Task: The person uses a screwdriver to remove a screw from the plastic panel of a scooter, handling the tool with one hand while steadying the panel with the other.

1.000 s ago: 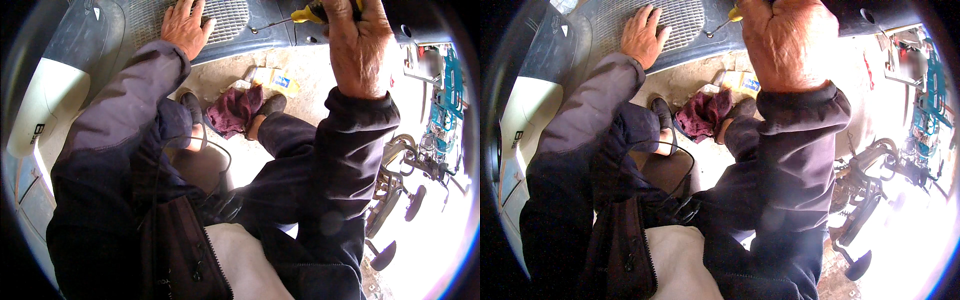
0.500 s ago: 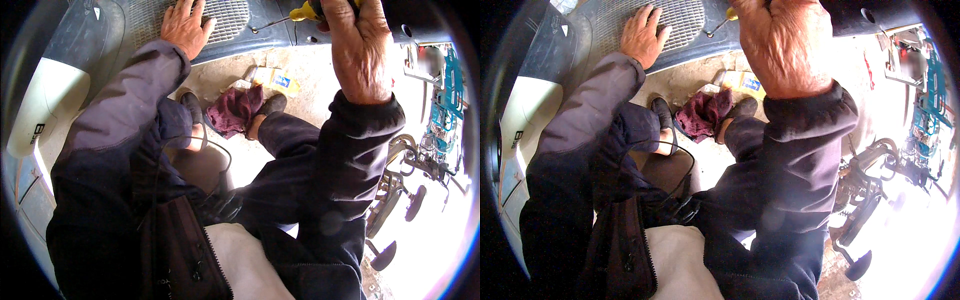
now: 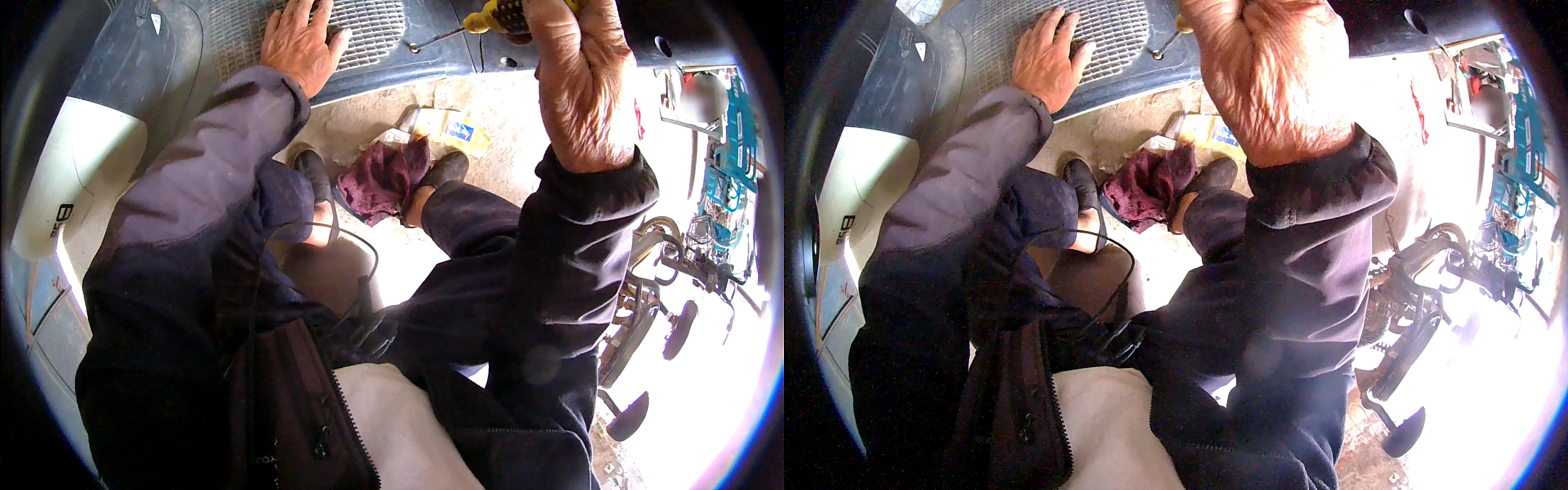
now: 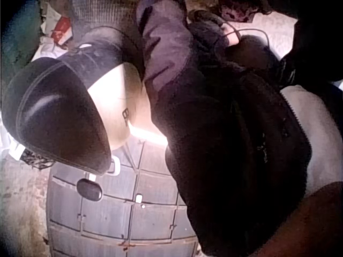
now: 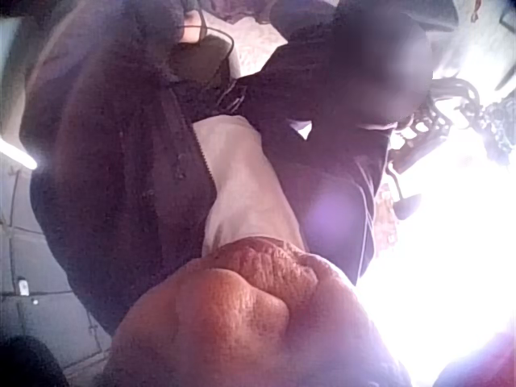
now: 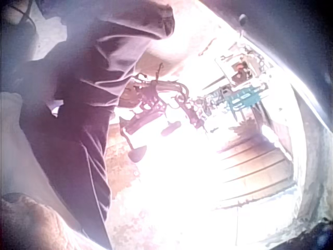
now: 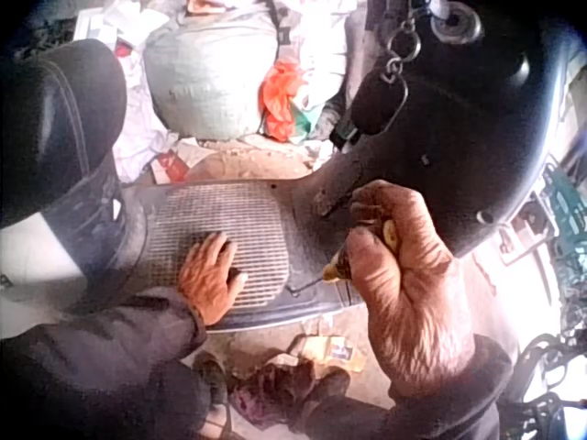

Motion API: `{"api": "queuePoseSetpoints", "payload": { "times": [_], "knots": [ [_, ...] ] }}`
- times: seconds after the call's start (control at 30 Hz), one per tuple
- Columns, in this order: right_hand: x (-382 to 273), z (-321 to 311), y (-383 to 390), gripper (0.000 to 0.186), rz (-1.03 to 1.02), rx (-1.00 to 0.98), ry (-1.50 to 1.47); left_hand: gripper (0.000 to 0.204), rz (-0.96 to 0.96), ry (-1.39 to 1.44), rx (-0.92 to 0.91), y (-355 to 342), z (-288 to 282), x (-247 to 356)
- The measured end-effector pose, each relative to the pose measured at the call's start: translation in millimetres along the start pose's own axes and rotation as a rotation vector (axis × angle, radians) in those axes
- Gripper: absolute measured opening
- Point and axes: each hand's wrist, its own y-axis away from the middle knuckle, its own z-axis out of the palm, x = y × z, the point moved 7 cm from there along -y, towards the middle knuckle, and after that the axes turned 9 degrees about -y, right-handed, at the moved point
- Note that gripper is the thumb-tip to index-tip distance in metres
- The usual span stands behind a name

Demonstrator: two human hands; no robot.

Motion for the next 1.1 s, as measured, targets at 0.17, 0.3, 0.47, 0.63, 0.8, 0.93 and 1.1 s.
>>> {"api": "queuePoseSetpoints", "payload": {
  "times": [0.17, 0.3, 0.47, 0.63, 0.8, 0.93, 1.1],
  "knots": [
    [-15.7, -11.9, 14.1, 0.023, -0.354, -0.074, 0.417, 0.06, 0.023, 0.013, 0.039, -4.1, -2.2, 5.4],
    [5.4, -13.2, 7.8, 0.018, -0.353, 0.093, 0.299, 0.059, 0.07, -0.08, 0.061, -4.1, 13.5, -4.7],
    [21.8, -23.2, -2.5, 0.027, -0.3, -0.041, 0.271, 0.059, 0.022, 0.014, 0.039, -2.1, -0.4, 4.8],
    [-4.5, -2.4, 14.9, 0.035, -0.272, -0.135, 0.396, 0.059, 0.022, -0.011, 0.04, -0.5, -3.8, 2.3],
    [-26.5, -3.9, 18.8, 0.042, -0.028, -0.134, 0.328, 0.059, 0.033, 0.008, 0.038, -3.1, -3.2, 5.9],
    [-15.9, -0.2, 22.4, 0.037, -0.323, -0.066, 0.563, 0.059, 0.007, -0.016, 0.032, 0.9, 0.1, -1.2],
    [-15.7, -3.6, 21.2, 0.027, -0.293, -0.067, 0.472, 0.059, 0.001, -0.009, 0.025, -1.9, -2.1, 2.4]
  ]
}}
